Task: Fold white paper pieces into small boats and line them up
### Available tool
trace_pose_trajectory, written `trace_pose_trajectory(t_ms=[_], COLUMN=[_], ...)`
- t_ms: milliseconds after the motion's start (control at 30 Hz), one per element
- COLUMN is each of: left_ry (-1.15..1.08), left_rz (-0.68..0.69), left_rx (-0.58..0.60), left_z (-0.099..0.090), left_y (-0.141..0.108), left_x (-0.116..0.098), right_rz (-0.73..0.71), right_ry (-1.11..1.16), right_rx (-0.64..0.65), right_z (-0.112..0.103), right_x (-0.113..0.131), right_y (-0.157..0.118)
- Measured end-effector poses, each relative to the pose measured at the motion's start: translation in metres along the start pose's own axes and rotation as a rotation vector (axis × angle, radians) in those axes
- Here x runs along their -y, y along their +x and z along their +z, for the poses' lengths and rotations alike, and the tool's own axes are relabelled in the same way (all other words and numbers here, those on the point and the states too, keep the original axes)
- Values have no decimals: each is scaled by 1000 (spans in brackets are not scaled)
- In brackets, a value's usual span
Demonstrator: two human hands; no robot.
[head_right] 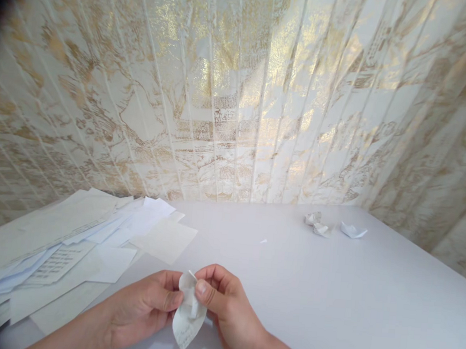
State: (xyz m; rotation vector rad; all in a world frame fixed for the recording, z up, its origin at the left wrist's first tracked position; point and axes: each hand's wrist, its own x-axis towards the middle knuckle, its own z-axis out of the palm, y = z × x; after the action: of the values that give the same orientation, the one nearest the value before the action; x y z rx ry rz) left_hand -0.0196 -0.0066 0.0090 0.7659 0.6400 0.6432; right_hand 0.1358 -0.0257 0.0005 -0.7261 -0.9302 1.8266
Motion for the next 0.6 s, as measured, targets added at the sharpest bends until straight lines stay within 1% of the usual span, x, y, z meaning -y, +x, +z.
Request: trace_pose_trajectory(t_ms=[133,300,467,600], left_ry=[4,-15,-116,-109], left_rz=[9,3,2,35], left_rx=[15,35,-20,-6], left_z=[2,0,-6,-5], left_y=[0,0,3,5], left_x=[-2,-3,3,9], right_rz=[14,10,-7,9], right_ry=[60,76,39,26], right_rx=[39,38,36,33], right_z=[1,-3,-5,-2], right_x=[1,1,2,2], right_y=[0,2,2,2])
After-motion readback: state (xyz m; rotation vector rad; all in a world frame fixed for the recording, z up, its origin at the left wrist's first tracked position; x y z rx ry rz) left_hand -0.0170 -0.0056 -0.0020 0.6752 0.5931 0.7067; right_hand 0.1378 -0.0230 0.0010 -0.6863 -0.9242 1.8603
